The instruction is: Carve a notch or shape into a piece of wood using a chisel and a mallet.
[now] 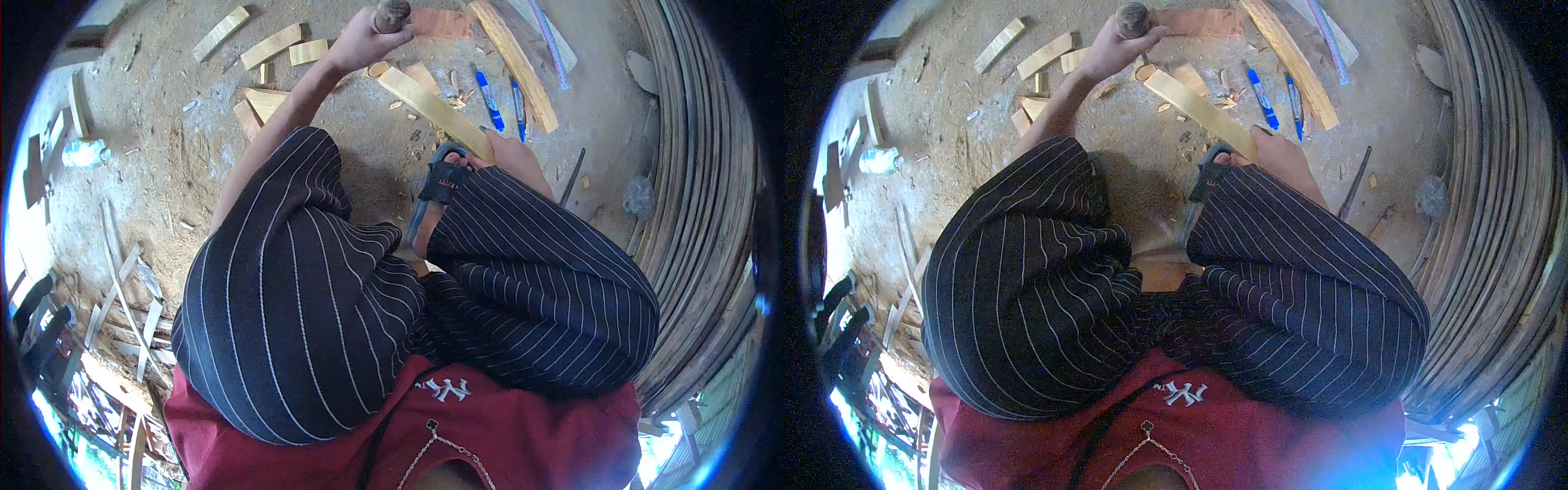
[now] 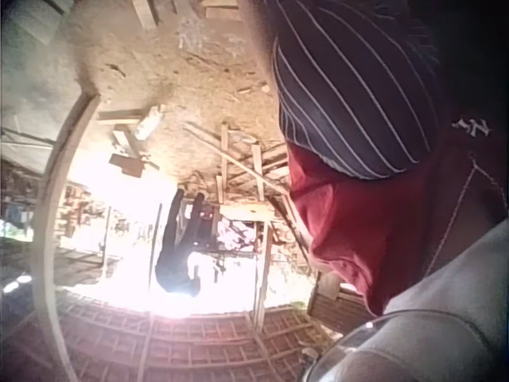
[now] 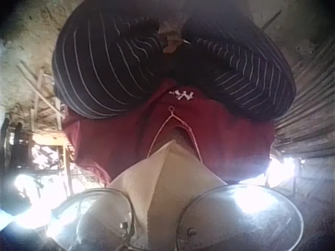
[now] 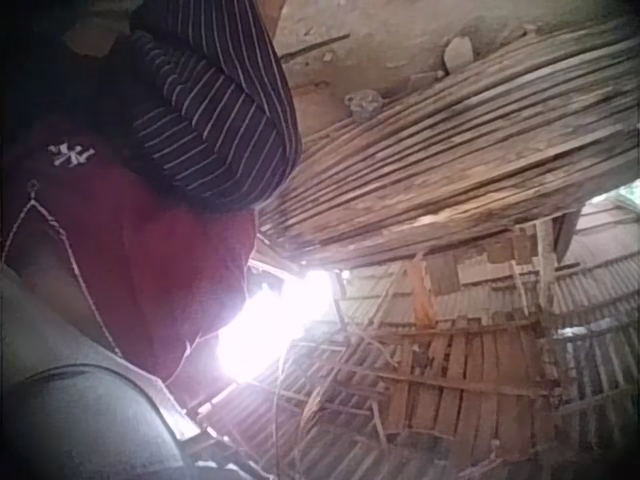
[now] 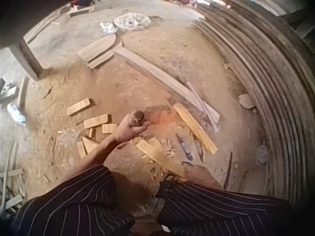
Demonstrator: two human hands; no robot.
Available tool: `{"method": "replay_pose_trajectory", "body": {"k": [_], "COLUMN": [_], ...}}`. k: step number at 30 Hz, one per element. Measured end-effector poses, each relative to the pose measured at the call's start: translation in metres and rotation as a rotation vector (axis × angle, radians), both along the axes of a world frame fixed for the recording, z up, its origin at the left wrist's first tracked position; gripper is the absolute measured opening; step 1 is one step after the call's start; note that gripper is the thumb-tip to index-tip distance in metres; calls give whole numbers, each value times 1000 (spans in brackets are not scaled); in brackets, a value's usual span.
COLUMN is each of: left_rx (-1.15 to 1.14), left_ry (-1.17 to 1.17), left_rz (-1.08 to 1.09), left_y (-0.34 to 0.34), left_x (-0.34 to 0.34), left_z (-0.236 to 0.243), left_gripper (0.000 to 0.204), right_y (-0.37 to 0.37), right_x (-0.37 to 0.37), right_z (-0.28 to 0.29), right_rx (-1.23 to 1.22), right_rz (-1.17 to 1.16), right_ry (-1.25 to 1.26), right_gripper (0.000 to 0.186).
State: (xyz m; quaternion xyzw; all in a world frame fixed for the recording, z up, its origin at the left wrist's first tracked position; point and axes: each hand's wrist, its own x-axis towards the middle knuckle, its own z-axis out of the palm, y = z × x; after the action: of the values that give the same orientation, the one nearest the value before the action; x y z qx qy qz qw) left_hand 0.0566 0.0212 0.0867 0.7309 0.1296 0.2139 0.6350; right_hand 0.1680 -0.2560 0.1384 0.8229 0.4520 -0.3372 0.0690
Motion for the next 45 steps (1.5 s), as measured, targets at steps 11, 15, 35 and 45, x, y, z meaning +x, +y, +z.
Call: {"method": "replay_pose_trajectory", "body": {"k": [11,15,35,45], "left_rx": [-142,-102,116,90], "left_ry": [-5,-36,18,-34], "left_rz": [-17,0,-170,-115], "left_y": [0,-2,-8,7], "left_x": [-6,4,1,-21], "left_z": [-5,-7,-12,-14], "left_gripper": [17,16,21,19], "right_y": [4,2,2,4], "right_x": [-5,-2,-1,-2], "right_z": [1,9,4,1], "right_rx": [2,-33,-57,17], "right_rz": [3,2,-14,-7], "right_ry": [11,-15,-11,26], "right_gripper": [42,43,43,42]}}
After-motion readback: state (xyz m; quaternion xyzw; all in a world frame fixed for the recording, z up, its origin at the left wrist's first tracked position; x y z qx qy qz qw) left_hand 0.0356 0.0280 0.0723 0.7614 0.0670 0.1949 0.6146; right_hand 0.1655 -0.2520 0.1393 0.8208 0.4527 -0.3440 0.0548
